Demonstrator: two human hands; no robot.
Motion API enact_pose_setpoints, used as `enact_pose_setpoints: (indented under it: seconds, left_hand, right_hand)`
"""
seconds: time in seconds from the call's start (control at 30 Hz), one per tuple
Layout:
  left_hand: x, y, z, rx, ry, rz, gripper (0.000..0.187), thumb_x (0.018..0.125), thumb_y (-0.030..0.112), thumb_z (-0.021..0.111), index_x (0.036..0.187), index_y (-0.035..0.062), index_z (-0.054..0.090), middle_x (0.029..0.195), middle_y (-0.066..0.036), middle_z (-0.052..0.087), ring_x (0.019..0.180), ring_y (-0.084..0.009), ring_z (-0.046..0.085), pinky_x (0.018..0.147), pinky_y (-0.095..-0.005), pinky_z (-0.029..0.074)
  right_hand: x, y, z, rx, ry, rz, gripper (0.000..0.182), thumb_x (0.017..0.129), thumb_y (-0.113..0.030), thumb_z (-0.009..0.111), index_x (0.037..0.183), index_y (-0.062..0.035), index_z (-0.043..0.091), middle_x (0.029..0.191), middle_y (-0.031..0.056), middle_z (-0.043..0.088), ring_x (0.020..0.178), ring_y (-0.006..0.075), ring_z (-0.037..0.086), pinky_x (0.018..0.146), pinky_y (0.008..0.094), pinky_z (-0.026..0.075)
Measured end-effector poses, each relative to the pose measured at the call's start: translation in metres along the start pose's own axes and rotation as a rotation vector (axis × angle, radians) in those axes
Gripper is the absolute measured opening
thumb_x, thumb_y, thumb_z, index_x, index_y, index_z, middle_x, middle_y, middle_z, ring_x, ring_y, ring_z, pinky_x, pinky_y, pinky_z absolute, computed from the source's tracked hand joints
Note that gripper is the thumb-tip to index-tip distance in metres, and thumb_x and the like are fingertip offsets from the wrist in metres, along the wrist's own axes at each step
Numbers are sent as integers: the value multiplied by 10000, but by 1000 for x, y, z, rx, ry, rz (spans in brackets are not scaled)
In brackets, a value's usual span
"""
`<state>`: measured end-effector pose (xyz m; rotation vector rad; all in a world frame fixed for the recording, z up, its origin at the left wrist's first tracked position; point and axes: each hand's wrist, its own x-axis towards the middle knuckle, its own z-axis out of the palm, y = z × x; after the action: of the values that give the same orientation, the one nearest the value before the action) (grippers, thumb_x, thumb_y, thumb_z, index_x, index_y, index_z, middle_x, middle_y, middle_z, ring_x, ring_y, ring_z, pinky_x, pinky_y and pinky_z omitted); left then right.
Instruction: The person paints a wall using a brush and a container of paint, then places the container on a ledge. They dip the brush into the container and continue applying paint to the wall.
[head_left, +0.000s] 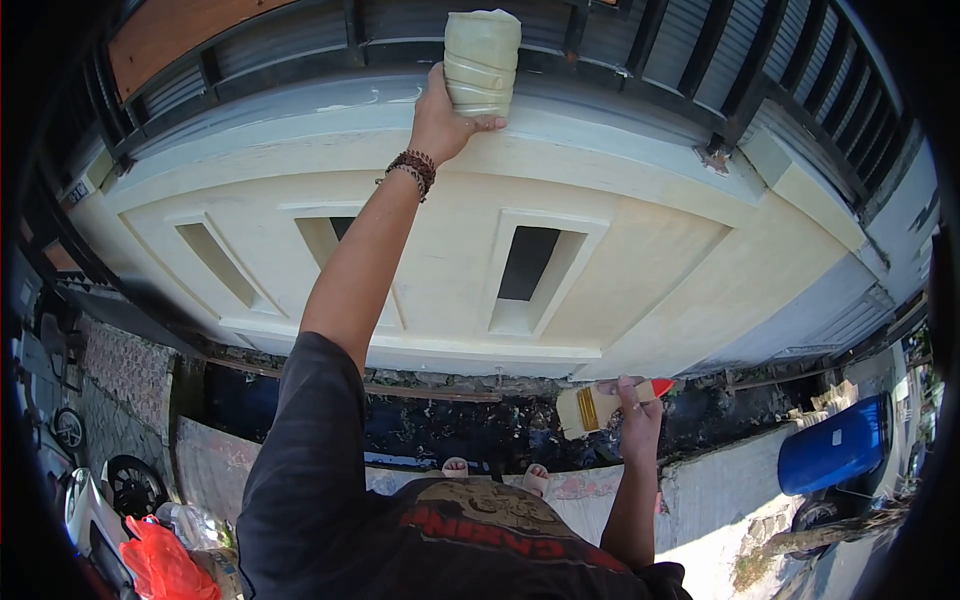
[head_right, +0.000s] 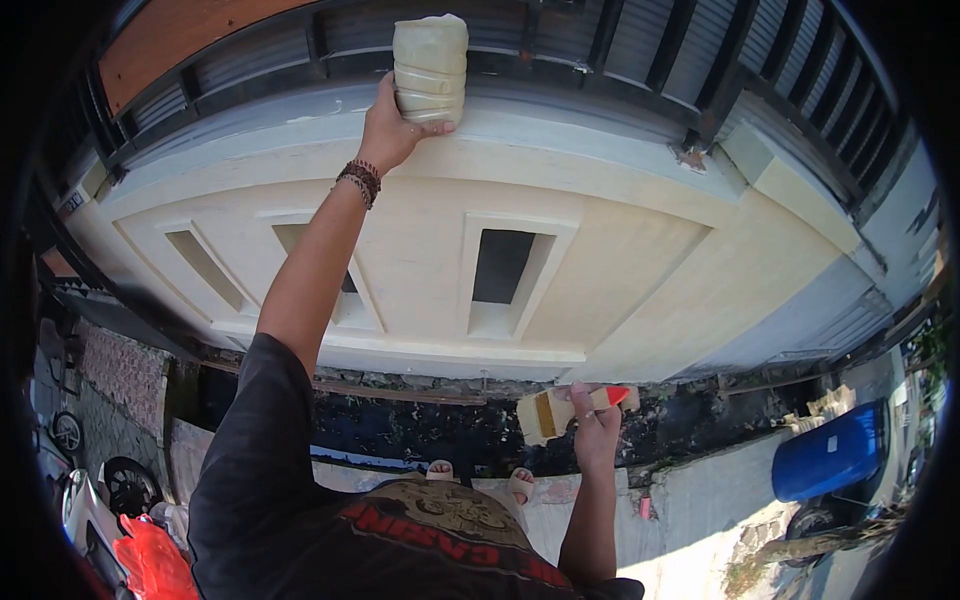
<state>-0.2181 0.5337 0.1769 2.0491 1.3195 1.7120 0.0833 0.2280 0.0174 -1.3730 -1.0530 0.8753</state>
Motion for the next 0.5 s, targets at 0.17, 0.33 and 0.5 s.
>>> enact_pose_setpoints:
  seconds: [0.17, 0.33, 0.5]
  left_hand:
    - [0, 0, -1, 5, -18, -2, 1071, 528, 337, 944, 1337, -1, 327, 1229, -192, 592, 1148, -321, 587, 993, -393, 473]
    - [-14, 22, -18, 228, 324, 121, 1035, 590, 330, 925, 1387, 9, 348, 1241, -184, 592, 1163, -289, 574, 977, -389, 466]
    - [-39, 110, -116, -322, 418, 810, 512, 770, 71, 788, 1223, -27, 570, 1164, -179, 646, 1109, -280, 623, 994, -401, 450]
  right_hand:
    - [-1, 5, 3, 30, -21, 6, 259, 945, -243, 607, 878, 5, 646, 847, 91, 691, 787, 159, 639, 770, 306, 487]
    - [-1, 5, -4, 42, 13, -9, 232, 945, -224, 605, 896, 0, 646, 853, 82, 690, 799, 154, 636, 778, 300, 483]
    - [-2, -12, -14, 34, 28, -78, 188, 943, -181, 604, 940, 4, 631, 893, 85, 689, 821, 157, 638, 787, 309, 485]
